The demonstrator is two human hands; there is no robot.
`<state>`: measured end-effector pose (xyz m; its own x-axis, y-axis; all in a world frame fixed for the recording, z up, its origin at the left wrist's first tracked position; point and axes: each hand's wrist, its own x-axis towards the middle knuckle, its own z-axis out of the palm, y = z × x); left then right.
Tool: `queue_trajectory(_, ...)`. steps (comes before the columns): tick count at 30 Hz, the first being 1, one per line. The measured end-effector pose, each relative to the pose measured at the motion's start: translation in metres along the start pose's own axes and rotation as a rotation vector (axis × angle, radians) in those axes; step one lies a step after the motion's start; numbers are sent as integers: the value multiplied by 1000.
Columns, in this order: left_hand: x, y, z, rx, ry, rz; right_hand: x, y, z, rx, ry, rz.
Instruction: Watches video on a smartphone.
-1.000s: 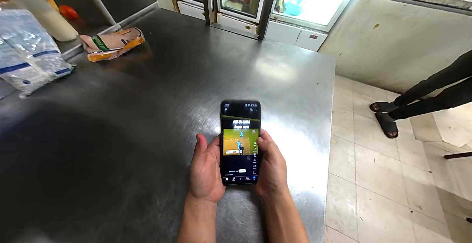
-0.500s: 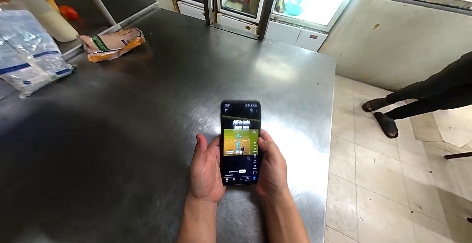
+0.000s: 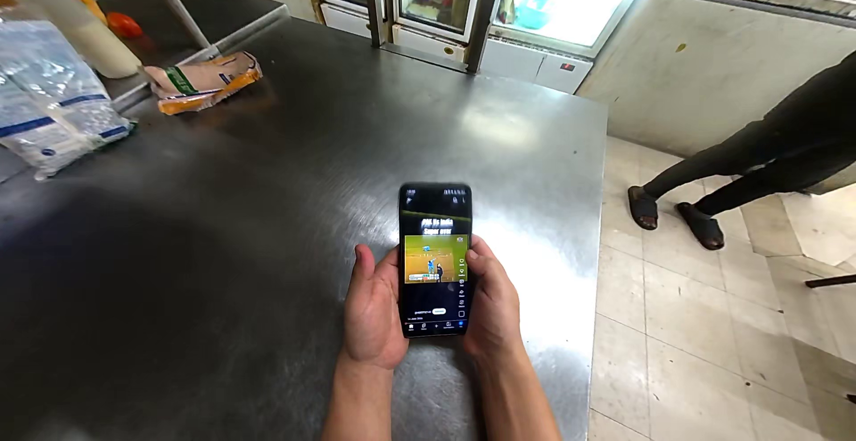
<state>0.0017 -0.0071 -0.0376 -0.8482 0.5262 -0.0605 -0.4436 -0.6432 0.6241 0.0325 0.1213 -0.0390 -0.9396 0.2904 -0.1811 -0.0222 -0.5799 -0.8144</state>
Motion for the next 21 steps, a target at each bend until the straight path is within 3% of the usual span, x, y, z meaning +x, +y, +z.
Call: queue_trajectory(21, 0, 0, 0, 7, 5, 2, 0, 0, 0, -4, 6, 3)
